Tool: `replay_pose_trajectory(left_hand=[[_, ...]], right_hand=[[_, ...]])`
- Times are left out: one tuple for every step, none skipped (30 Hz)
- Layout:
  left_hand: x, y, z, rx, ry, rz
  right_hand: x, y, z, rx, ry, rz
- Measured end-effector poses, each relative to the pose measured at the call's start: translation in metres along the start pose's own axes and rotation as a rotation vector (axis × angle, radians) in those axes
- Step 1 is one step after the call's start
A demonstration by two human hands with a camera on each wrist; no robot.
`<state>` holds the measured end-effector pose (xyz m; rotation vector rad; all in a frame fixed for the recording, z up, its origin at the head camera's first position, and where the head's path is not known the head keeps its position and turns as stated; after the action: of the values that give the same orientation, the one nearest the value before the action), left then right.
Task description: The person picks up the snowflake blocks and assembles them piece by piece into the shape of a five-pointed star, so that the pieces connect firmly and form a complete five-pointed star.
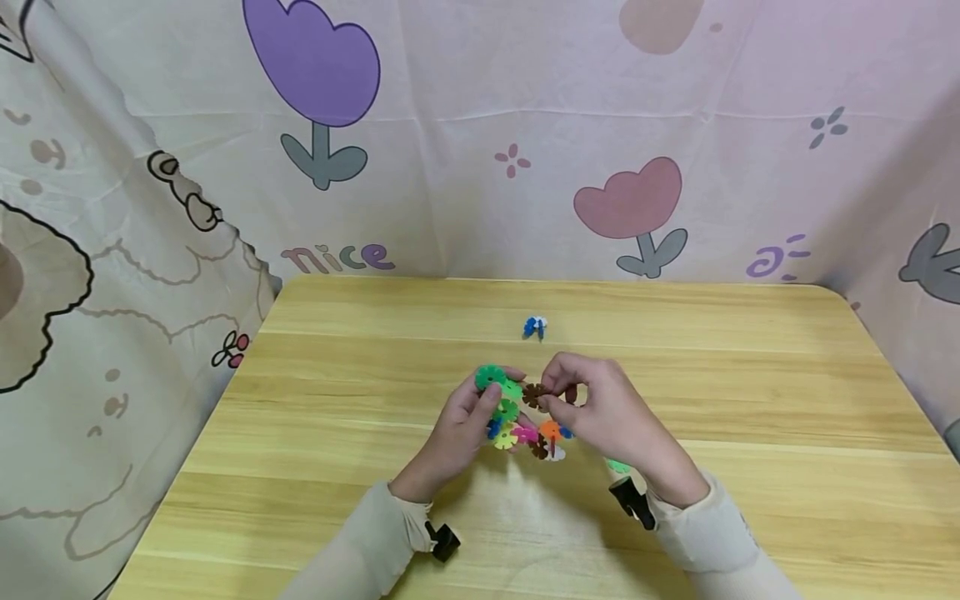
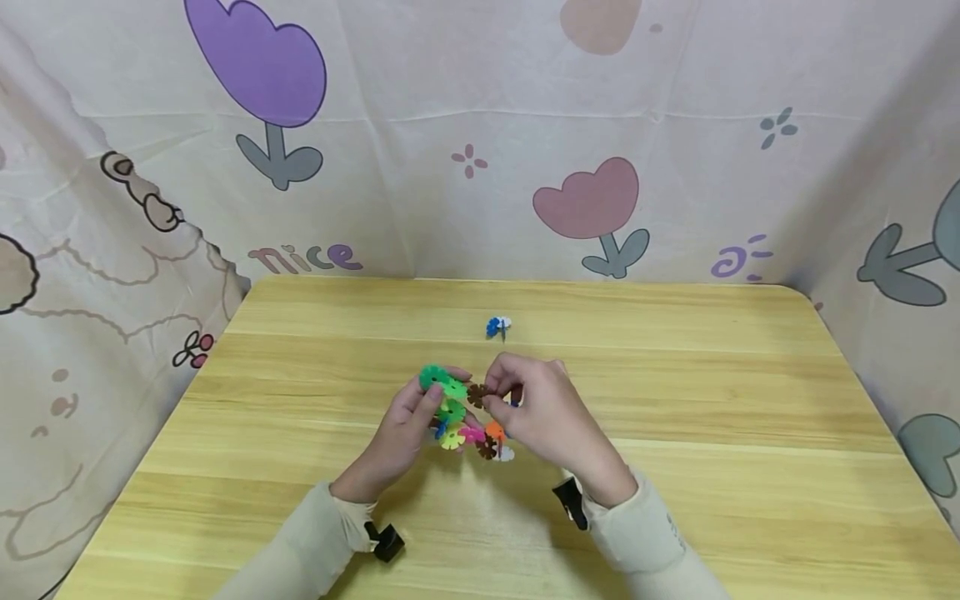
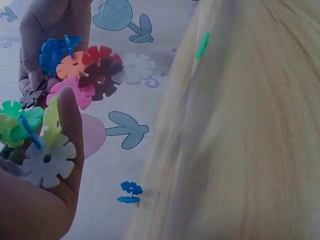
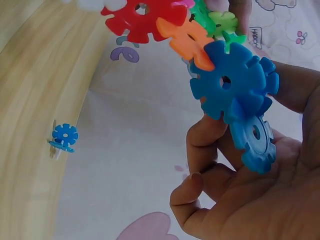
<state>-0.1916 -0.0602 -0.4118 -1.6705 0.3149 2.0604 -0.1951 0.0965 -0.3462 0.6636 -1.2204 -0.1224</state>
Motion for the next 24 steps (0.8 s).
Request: replay_pose_trajectory(left_hand=[[0.0, 0.0, 0.0, 0.0, 0.003, 0.002], [0.0, -0.001, 0.0, 0.003, 0.006, 0.005], [0.0, -0.001, 0.0, 0.01, 0.009, 0.004], [0.0, -0.002, 0.0, 0.016, 0.013, 0.001], [0.0, -0.002, 0.0, 0.025, 0.017, -0.004], [-0.001, -0.003, -0.001, 0.033, 0.019, -0.006], [-0.001, -0.003, -0.001, 0.039, 0.02, -0.007], [-0.001, -0.003, -0.001, 0.046, 0.022, -0.011], [-0.002, -0.003, -0.001, 0.052, 0.026, -0.019], [-0.002, -0.002, -0.001, 0.05, 0.028, -0.013], [-0.002, 0.0, -0.001, 0.046, 0.033, -0.006], [-0.002, 0.001, -0.001, 0.039, 0.038, 0.004], [-0.002, 0.003, -0.001, 0.032, 0.045, 0.011], [-0.003, 0.004, -0.002, 0.026, 0.05, 0.023], [-0.003, 0.006, -0.001, 0.018, 0.052, 0.036], [-0.003, 0.007, -0.001, 0.011, 0.051, 0.05], [-0.003, 0.007, -0.001, 0.01, 0.049, 0.056], [-0.004, 0.007, 0.0, 0.011, 0.044, 0.063], [-0.004, 0.007, 0.0, 0.013, 0.037, 0.067], [-0.004, 0.007, 0.0, 0.016, 0.029, 0.072], [-0.005, 0.006, 0.001, 0.019, 0.02, 0.069], [-0.006, 0.005, 0.001, 0.024, 0.012, 0.065], [-0.006, 0.005, 0.001, 0.029, 0.005, 0.063], [-0.006, 0.004, 0.001, 0.031, -0.001, 0.06]], right_hand=[[-0.001, 0.001, 0.0, -0.002, -0.006, 0.008], [-0.002, 0.001, 0.0, -0.003, -0.013, 0.02], [-0.003, 0.002, -0.001, -0.004, -0.023, 0.034], [-0.004, 0.003, -0.001, -0.004, -0.033, 0.048], [-0.005, 0.003, -0.001, -0.003, -0.044, 0.063], [-0.006, 0.003, -0.001, -0.001, -0.055, 0.076], [-0.007, 0.004, -0.001, -0.001, -0.064, 0.088], [-0.008, 0.004, -0.001, 0.0, -0.072, 0.097], [-0.008, 0.004, -0.001, 0.0, -0.08, 0.104], [-0.009, 0.004, 0.0, -0.002, -0.086, 0.108], [-0.009, 0.005, 0.0, -0.006, -0.091, 0.111], [-0.009, 0.005, 0.0, -0.009, -0.094, 0.114], [-0.009, 0.005, 0.0, -0.013, -0.095, 0.117], [-0.009, 0.006, 0.0, -0.016, -0.094, 0.119], [-0.008, 0.006, 0.001, -0.019, -0.092, 0.12], [-0.008, 0.006, 0.001, -0.021, -0.089, 0.122], [-0.008, 0.006, 0.001, -0.022, -0.084, 0.125], [-0.008, 0.006, 0.001, -0.022, -0.08, 0.128], [-0.008, 0.005, 0.001, -0.023, -0.074, 0.13], [-0.008, 0.005, 0.001, -0.022, -0.069, 0.134], [-0.008, 0.005, 0.001, -0.023, -0.067, 0.136], [-0.008, 0.005, 0.001, -0.023, -0.066, 0.138], [-0.008, 0.004, 0.001, -0.023, -0.065, 0.139], [-0.008, 0.004, 0.001, -0.023, -0.066, 0.142]])
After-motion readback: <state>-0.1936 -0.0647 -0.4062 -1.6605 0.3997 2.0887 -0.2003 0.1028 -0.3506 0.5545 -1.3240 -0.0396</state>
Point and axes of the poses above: each hand's wrist, its own z-axis towards the middle knuckle, its own y-axis out of the back of the hand, x = y × z, the point moved 7 cm from there along z, towards the middle knuckle, and after that the axes turned 1 degree about -y, right-handed, at the moved point
